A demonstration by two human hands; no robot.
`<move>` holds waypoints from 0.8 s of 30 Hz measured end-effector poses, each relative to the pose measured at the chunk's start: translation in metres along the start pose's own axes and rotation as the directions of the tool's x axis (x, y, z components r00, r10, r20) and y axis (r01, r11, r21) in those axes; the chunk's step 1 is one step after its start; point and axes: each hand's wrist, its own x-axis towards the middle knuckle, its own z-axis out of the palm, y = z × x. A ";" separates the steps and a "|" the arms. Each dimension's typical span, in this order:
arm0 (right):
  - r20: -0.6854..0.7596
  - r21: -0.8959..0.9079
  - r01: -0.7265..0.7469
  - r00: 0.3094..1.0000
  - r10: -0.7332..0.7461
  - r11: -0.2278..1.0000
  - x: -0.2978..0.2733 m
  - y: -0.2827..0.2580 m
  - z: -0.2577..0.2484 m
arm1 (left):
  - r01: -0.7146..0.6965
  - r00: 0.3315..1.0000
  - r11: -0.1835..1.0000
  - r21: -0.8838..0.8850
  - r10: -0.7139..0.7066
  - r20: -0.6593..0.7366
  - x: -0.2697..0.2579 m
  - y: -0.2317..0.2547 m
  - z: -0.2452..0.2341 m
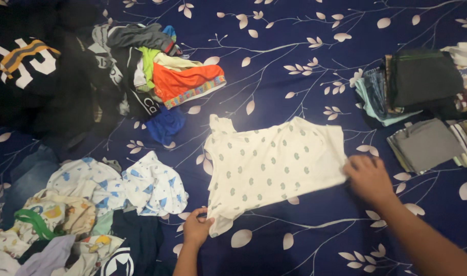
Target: The person folds several small pieces of clothing, including shirts and onesies, one at a time on a bed and places them into a stack.
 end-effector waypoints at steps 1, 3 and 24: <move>0.033 0.051 0.041 0.999 -0.043 0.998 -0.005 0.000 0.007 | 0.010 1.000 1.000 0.002 -0.010 0.003 -0.001 0.001 -0.001; 0.137 0.386 -0.409 0.912 0.387 0.827 -0.013 0.001 0.031 | 0.016 1.000 1.000 0.021 -0.017 0.006 0.000 0.004 -0.003; 0.575 0.782 -0.554 0.465 0.673 -0.286 0.033 0.047 0.102 | 0.053 0.996 0.998 -0.038 -0.050 0.071 0.022 -0.016 -0.002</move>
